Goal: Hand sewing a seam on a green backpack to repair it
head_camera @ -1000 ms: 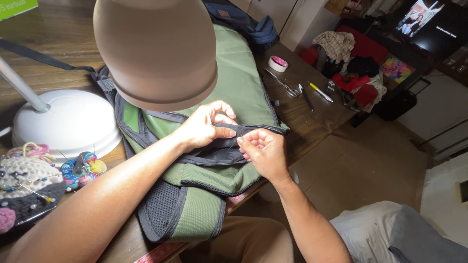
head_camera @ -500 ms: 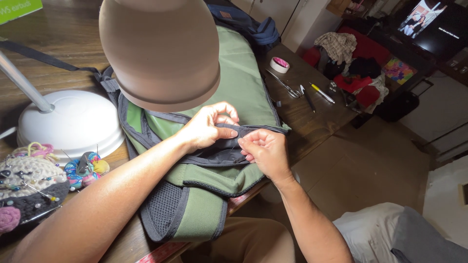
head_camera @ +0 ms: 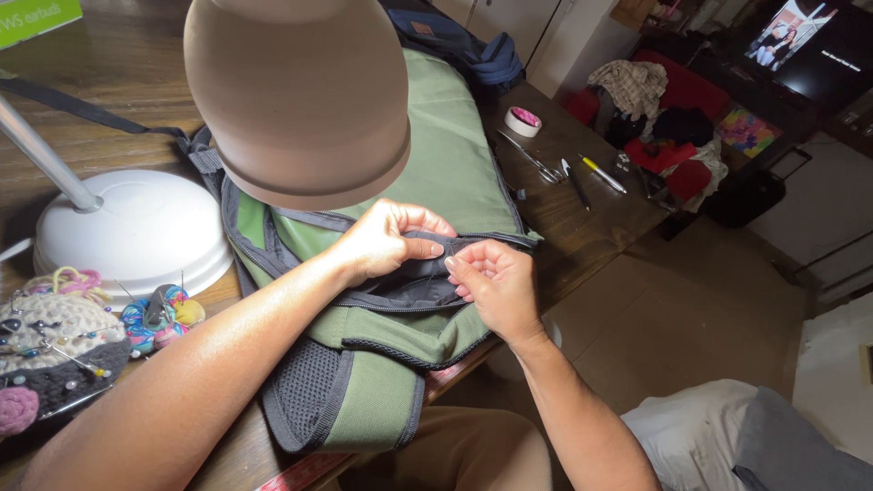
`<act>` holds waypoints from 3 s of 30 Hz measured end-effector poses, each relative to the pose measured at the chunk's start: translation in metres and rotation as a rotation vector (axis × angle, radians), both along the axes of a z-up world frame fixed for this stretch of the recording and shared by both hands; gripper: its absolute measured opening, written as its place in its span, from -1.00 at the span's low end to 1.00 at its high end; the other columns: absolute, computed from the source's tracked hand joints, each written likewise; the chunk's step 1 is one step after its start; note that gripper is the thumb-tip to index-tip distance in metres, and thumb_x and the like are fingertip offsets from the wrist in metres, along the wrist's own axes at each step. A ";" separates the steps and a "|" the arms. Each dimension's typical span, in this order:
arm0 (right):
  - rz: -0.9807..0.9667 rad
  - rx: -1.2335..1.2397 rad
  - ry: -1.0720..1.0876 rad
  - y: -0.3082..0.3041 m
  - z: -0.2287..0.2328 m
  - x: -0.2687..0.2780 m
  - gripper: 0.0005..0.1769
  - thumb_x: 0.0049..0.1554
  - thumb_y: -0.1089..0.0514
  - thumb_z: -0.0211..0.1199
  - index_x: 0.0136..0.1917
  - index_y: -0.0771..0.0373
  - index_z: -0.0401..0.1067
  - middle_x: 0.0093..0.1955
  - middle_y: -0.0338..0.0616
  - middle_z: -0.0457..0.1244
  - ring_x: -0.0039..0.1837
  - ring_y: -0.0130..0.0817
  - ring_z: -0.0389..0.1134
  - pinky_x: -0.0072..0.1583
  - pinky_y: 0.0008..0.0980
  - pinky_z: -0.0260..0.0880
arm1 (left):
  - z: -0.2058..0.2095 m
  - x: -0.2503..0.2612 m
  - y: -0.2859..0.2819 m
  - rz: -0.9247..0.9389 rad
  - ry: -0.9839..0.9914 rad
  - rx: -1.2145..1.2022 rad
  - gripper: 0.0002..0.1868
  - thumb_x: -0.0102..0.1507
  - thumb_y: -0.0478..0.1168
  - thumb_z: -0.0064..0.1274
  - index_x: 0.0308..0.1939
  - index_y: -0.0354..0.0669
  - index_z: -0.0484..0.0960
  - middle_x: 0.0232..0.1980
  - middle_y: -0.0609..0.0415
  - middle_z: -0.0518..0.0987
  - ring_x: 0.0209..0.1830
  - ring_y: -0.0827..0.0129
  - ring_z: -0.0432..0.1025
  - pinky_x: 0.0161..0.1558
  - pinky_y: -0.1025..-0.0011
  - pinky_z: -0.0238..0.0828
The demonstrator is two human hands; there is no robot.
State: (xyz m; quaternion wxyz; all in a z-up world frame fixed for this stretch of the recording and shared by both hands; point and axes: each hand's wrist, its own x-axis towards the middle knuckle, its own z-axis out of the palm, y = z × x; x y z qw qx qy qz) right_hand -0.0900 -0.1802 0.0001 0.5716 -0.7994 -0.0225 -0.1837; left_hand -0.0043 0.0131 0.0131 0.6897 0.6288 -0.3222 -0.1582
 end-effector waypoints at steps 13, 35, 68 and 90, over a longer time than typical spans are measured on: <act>0.001 -0.027 -0.108 0.004 -0.004 0.001 -0.86 0.10 0.25 0.45 -0.17 0.38 0.55 -0.35 0.07 0.42 -0.41 -0.50 0.40 -0.36 -0.57 0.49 | -0.014 0.008 -0.007 0.002 0.053 -0.065 -0.76 0.21 -0.30 0.20 -0.03 -0.13 0.69 -0.28 0.13 0.73 -0.34 0.54 0.57 -0.16 0.57 0.59; 0.018 -0.709 -0.680 -0.011 0.051 0.002 -0.67 -0.06 0.05 0.59 -0.03 0.08 0.58 -0.07 -0.28 0.32 0.00 -0.31 0.42 0.08 -0.31 0.52 | -0.028 0.016 -0.023 0.041 0.072 -0.217 -0.67 0.13 -0.48 0.26 -0.18 -0.25 0.40 -0.29 -0.16 0.73 -0.42 0.32 0.60 -0.37 0.46 0.58; -0.093 0.460 -0.558 -0.127 0.169 -0.029 -0.74 0.34 0.21 0.12 -0.16 -0.13 0.33 -0.43 -0.41 -0.19 -0.38 -0.52 -0.10 -0.26 -0.61 0.00 | -0.018 0.009 -0.007 0.033 -0.076 -0.178 -0.64 0.14 -0.47 0.21 -0.50 -0.01 0.36 -0.48 0.23 0.55 -0.44 0.68 0.33 -0.33 0.70 0.20; 0.315 -1.060 -0.640 -0.005 0.080 0.021 -0.86 0.22 0.31 0.27 -0.11 0.13 0.60 -0.20 -0.23 0.18 -0.16 -0.21 0.34 -0.07 -0.27 0.44 | -0.045 0.037 -0.015 0.012 -0.046 -0.022 -0.82 0.19 -0.20 0.25 -0.21 -0.04 0.55 -0.41 0.22 0.69 -0.35 0.57 0.45 -0.12 0.63 0.36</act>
